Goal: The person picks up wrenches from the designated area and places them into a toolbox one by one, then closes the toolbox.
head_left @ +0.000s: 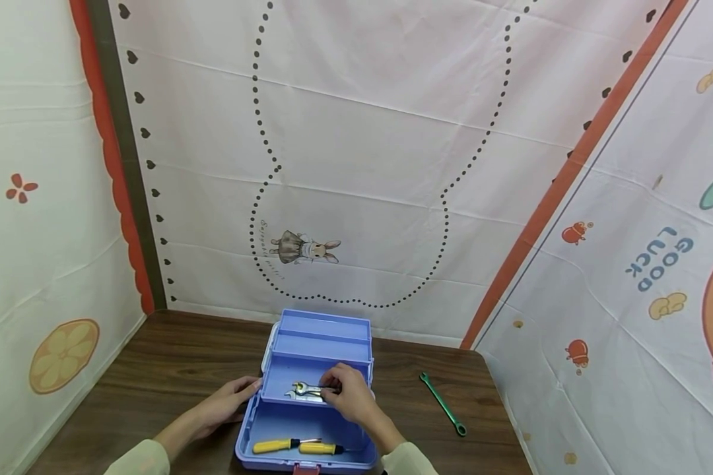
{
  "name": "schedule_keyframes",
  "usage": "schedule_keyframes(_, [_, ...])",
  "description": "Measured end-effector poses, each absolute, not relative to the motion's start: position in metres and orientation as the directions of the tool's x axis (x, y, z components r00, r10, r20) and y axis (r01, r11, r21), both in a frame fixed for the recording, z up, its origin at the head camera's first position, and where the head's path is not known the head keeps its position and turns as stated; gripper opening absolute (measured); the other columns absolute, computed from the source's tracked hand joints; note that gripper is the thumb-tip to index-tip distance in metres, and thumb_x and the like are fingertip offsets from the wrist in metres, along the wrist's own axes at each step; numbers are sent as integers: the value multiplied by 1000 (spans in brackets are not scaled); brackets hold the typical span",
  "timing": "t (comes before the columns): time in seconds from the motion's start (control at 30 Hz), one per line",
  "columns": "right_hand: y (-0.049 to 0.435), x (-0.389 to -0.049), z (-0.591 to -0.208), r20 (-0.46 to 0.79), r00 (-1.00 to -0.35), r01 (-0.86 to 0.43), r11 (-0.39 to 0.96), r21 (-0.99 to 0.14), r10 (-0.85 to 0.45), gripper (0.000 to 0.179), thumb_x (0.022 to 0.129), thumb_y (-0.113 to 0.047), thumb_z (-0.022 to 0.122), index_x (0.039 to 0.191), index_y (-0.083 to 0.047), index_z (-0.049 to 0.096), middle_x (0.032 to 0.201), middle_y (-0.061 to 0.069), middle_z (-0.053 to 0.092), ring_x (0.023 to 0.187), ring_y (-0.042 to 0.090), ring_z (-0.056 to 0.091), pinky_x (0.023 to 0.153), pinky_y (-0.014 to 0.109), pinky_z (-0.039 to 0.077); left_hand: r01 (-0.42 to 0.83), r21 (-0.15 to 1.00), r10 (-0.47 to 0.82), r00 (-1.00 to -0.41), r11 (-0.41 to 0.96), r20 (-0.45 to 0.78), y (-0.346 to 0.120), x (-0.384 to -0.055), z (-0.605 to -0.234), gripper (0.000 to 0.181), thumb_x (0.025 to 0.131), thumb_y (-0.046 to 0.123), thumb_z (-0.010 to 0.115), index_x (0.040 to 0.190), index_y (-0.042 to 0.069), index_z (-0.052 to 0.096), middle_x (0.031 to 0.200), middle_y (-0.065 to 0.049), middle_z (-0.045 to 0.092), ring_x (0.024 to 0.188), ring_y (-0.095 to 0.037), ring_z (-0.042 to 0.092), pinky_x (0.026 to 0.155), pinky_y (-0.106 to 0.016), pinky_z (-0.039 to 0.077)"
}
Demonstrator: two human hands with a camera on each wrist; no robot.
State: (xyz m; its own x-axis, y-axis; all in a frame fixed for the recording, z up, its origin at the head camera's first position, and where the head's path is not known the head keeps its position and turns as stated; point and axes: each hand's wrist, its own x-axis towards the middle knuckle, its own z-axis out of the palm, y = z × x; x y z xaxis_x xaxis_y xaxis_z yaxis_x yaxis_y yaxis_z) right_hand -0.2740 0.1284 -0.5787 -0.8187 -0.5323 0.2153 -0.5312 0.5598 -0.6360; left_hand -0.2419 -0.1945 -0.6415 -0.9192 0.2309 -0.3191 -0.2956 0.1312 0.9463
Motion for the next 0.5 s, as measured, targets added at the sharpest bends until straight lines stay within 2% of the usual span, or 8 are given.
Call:
schedule_keyframes(0.23, [130, -277, -576, 233, -815, -536, 537, -651, -531, 14, 91, -5, 82, 103, -10, 77, 96, -4, 68, 83, 1, 62, 72, 21, 57, -295, 947, 227, -920, 130, -318, -193, -243, -639, 82, 106, 58, 57, 153, -7, 44, 149, -29, 52, 136, -42, 53, 100, -60, 56])
schedule_keyframes(0.5, [141, -272, -569, 290, -802, -556, 473, -684, -522, 20, 91, -6, 84, 109, -4, 75, 101, 2, 72, 91, 11, 68, 79, 27, 60, -305, 944, 229, -917, 127, -327, -194, -241, -640, 79, 106, 57, 57, 152, -6, 46, 147, -28, 54, 135, -43, 54, 100, -60, 56])
